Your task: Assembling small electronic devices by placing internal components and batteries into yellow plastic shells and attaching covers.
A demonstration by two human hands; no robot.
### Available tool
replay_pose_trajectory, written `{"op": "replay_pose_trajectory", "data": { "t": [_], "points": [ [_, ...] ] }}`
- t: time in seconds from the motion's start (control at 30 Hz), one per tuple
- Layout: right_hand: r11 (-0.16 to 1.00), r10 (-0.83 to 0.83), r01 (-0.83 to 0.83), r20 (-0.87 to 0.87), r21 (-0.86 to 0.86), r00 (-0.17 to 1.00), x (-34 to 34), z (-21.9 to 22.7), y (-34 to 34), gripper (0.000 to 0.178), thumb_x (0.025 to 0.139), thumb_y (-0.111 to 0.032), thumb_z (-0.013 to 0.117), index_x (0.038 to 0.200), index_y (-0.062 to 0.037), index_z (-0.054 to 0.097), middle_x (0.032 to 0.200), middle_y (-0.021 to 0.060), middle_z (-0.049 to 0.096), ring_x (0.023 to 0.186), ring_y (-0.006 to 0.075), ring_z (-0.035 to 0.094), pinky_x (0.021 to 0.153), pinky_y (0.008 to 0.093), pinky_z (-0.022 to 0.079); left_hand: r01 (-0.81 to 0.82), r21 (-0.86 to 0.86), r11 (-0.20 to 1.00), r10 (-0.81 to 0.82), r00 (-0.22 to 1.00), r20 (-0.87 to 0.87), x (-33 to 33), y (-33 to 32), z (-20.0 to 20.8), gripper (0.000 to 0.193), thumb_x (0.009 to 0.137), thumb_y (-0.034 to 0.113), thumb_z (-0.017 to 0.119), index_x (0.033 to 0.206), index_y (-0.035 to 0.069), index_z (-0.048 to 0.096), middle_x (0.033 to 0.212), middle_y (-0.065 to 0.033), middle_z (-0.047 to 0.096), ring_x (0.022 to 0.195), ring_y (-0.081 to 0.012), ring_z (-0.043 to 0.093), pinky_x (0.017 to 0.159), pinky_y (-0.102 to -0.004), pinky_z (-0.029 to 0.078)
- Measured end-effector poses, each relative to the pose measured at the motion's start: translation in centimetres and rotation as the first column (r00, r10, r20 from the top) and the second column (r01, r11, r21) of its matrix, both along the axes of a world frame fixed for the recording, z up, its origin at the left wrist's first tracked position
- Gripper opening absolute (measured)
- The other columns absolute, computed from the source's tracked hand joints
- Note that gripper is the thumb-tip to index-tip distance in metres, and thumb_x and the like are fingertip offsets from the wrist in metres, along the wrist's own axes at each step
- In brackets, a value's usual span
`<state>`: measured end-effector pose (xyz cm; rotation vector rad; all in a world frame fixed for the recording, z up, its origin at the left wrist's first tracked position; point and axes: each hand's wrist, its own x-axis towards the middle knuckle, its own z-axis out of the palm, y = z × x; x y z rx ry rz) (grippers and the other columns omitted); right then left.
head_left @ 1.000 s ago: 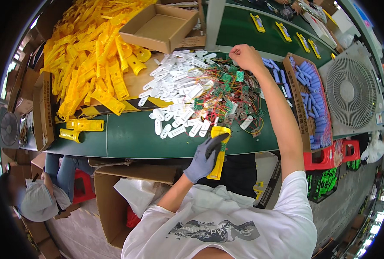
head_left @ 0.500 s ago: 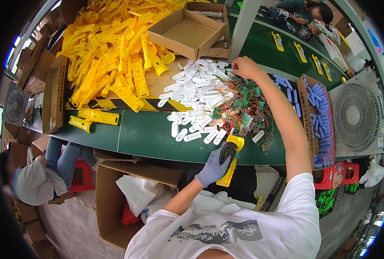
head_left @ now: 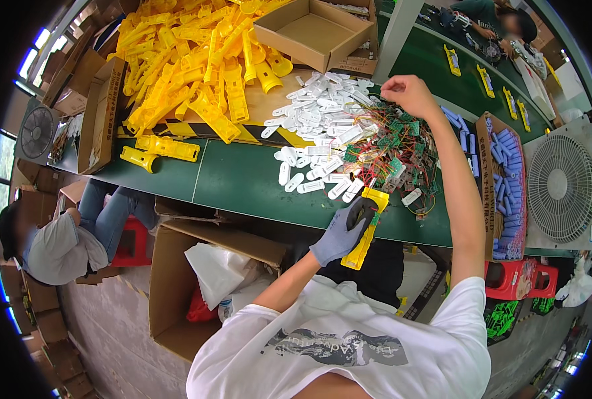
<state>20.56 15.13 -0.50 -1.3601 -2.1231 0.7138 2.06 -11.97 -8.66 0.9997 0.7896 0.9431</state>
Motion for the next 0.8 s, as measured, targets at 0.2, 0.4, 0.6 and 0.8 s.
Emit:
{"op": "replay_pose_trajectory", "data": {
  "t": [0.2,0.4,0.6,0.8],
  "points": [
    [0.998,-0.009,-0.004,0.193,0.067,0.981,-3.8,2.0,-3.4,0.021,0.079,-0.021,0.069,0.093,-0.0049,0.07,0.082,0.0104,0.07,0.076,0.0207,0.068,0.072,0.0335,0.052,0.019,-0.017,1.0,-0.018,0.996,0.082,-0.2,-0.4,0.2,0.017,0.093,0.007,0.045,0.109,0.002,0.049,0.082,-0.01,0.059,0.065,-0.0146,0.061,0.059,-0.0305,0.05],
    [0.891,0.425,-0.453,0.412,-0.034,0.806,-15.3,-0.3,-11.4,0.028,0.077,-0.029,0.068,0.095,-0.0073,0.069,0.086,0.0152,0.069,0.079,0.0297,0.066,0.073,0.0385,0.052,0.008,0.106,0.994,0.006,0.99,-0.139,0.2,-0.1,-0.5,0.022,0.094,0.012,0.049,0.112,0.0,0.051,0.091,-0.0124,0.062,0.079,-0.0182,0.061,0.072,-0.0328,0.048],
    [0.948,0.273,-0.317,0.471,0.015,0.839,-18.7,-4.2,-13.4,0.025,0.076,-0.024,0.069,0.089,-0.0038,0.063,0.08,0.0179,0.067,0.077,0.0354,0.066,0.068,0.046,0.052,-0.038,0.353,0.935,0.114,0.974,-0.197,0.5,0.1,-0.9,0.034,0.093,0.008,0.048,0.125,-0.004,0.046,0.109,-0.0167,0.063,0.094,-0.0192,0.059,0.086,-0.0326,0.045],
    [0.974,0.191,-0.226,0.418,0.035,0.888,-18.6,-4.5,-12.5,0.023,0.074,-0.021,0.07,0.088,-0.0034,0.065,0.079,0.0169,0.068,0.077,0.0345,0.066,0.069,0.0445,0.052,-0.101,0.492,0.865,0.186,0.974,-0.127,0.9,0.1,-2.2,0.032,0.094,0.005,0.046,0.125,-0.003,0.044,0.103,-0.0133,0.062,0.078,-0.0184,0.061,0.073,-0.0313,0.05]
  ]
}}
